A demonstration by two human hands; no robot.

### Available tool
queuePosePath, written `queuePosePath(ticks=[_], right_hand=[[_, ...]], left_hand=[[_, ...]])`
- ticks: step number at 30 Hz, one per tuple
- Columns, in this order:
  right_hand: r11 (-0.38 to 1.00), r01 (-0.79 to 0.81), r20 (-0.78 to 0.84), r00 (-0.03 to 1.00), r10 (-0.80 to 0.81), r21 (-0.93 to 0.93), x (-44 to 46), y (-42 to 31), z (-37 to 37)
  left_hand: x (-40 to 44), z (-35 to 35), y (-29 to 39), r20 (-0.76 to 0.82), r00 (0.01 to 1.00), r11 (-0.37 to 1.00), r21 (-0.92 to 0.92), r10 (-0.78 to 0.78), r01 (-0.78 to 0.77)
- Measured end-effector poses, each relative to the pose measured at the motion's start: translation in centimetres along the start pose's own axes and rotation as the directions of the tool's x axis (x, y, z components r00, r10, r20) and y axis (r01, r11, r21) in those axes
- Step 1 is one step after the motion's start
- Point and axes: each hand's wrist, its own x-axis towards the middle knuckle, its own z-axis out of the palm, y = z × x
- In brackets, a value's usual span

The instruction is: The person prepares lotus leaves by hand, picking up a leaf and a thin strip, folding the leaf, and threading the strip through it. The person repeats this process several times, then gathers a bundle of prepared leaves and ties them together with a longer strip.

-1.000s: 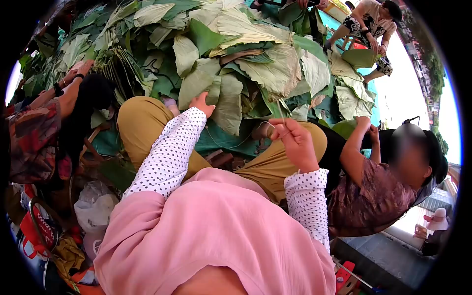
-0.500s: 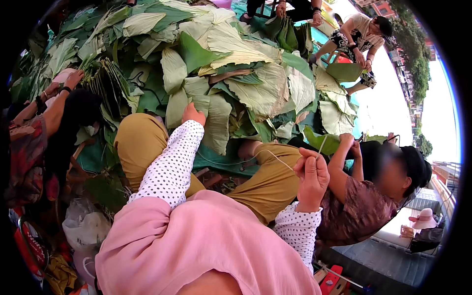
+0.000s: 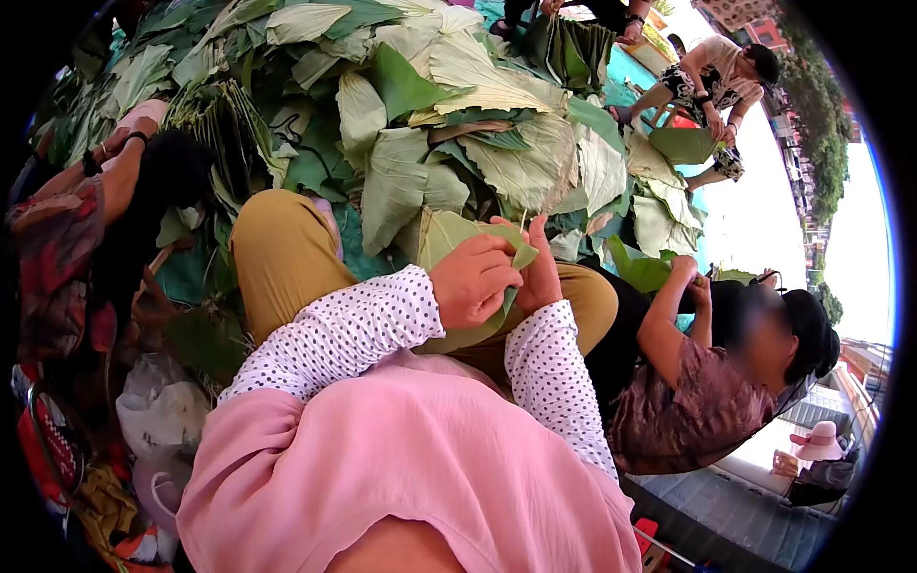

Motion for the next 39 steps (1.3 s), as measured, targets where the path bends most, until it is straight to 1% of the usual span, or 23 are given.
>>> queuePosePath(ticks=[1, 4, 6, 7, 9, 10, 12, 13, 16, 17, 19, 20, 21, 23, 25, 26, 27, 29, 30, 33, 35, 37, 39], right_hand=[[0.997, -0.057, 0.088, 0.994, 0.061, -0.049, 1.0, 0.8, -1.5], [0.938, -0.176, 0.056, 0.978, 0.201, -0.299, 2.7, 2.5, -2.6], [0.689, -0.097, 0.105, 0.964, 0.246, -0.718, 5.2, 3.3, -4.8], [0.687, -0.099, 0.105, 0.963, 0.248, -0.720, 6.7, 3.9, -6.8], [0.751, 0.136, 0.459, 0.855, 0.240, -0.646, 8.6, 4.1, -8.9], [0.750, 0.136, 0.461, 0.853, 0.244, -0.648, 8.8, 3.9, -8.5], [0.696, -0.051, 0.215, 0.933, 0.289, -0.717, 8.5, 2.7, -7.2], [0.693, -0.055, 0.208, 0.934, 0.290, -0.719, 8.1, 2.1, -6.4], [0.778, 0.296, 0.311, 0.941, -0.136, -0.555, 6.7, -0.5, -3.9], [0.774, 0.306, 0.305, 0.940, -0.153, -0.554, 5.6, -1.0, -2.9], [0.807, 0.395, 0.221, 0.918, -0.328, -0.440, 2.5, -0.8, 0.8], [0.641, 0.532, 0.289, 0.844, -0.451, -0.553, 2.6, -0.3, 0.9], [0.642, 0.533, 0.286, 0.844, -0.455, -0.551, 2.3, 0.2, 1.3], [0.041, 0.674, 0.564, 0.649, -0.511, -0.738, 1.5, 1.5, 2.2], [-0.016, 0.746, 0.675, 0.593, -0.439, -0.666, 1.0, 3.6, 3.0], [-0.050, 0.714, 0.688, 0.649, -0.325, -0.698, 0.4, 4.1, 3.2], [-0.043, 0.716, 0.687, 0.650, -0.325, -0.697, 0.0, 4.5, 3.4], [-0.076, 0.754, 0.750, 0.628, -0.210, -0.653, -0.4, 4.9, 3.7], [-0.070, 0.738, 0.734, 0.648, -0.203, -0.672, -0.4, 4.8, 3.5], [0.097, 0.766, 0.689, 0.620, -0.375, -0.636, 0.1, 4.2, 3.1], [0.067, 0.735, 0.658, 0.641, -0.397, -0.675, 0.5, 2.9, 2.8], [0.231, 0.625, 0.474, 0.741, -0.475, -0.746, 0.6, 2.3, 2.9], [0.293, 0.593, 0.435, 0.776, -0.456, -0.750, 0.8, 1.7, 3.3]], left_hand=[[-0.9, 0.5, 0.3, -0.001, 1.000, 1.000, 0.000, -0.009, 0.009], [-3.1, 1.7, 0.6, 0.237, 0.970, 0.998, 0.001, 0.056, -0.058], [-3.8, 1.9, 0.6, 0.267, 0.963, 0.998, 0.040, 0.031, -0.043], [-4.0, 2.0, 0.7, 0.301, 0.954, 0.997, 0.074, 0.011, -0.034], [-4.1, 1.7, 0.6, 0.305, 0.952, 0.994, 0.099, 0.008, -0.040], [-4.2, 1.5, 0.6, 0.315, 0.949, 0.994, 0.094, 0.031, -0.064], [-4.2, 0.9, 0.5, 0.320, 0.946, 0.993, 0.087, 0.053, -0.085], [-3.7, 0.2, 0.8, 0.253, 0.967, 1.000, -0.001, -0.017, 0.017], [-2.1, -2.4, 1.1, 0.053, 0.938, 0.891, -0.300, -0.342, 0.341], [-1.8, -3.0, 0.7, -0.050, 0.882, 0.829, -0.369, -0.469, 0.420], [-1.8, -3.7, -2.1, -0.084, 0.611, 0.532, -0.594, -0.787, 0.604], [-1.6, -4.2, -3.5, -0.077, 0.617, 0.533, -0.594, -0.783, 0.603], [-1.4, -4.8, -4.8, -0.202, 0.553, 0.569, -0.511, -0.808, 0.644], [-1.2, -5.3, -6.1, -0.334, 0.487, 0.590, -0.419, -0.807, 0.691], [-1.3, -5.5, -7.0, -0.319, 0.441, 0.543, -0.436, -0.839, 0.717], [-1.5, -5.5, -7.6, -0.329, 0.456, 0.563, -0.465, -0.827, 0.683], [-2.2, -5.6, -8.5, -0.329, 0.454, 0.560, -0.461, -0.828, 0.688], [-3.7, -6.3, -10.1, -0.225, 0.202, 0.301, -0.678, -0.953, 0.671], [-3.8, -6.5, -10.4, -0.256, 0.164, 0.295, -0.650, -0.953, 0.700], [-3.6, -7.3, -10.1, -0.121, 0.272, 0.258, -0.793, -0.955, 0.551], [-2.6, -7.4, -9.0, -0.122, 0.245, 0.237, -0.819, -0.962, 0.523], [-2.2, -7.3, -8.2, -0.132, 0.270, 0.237, -0.884, -0.954, 0.404], [-2.0, -7.1, -7.7, -0.093, 0.289, 0.204, -0.901, -0.953, 0.383]])
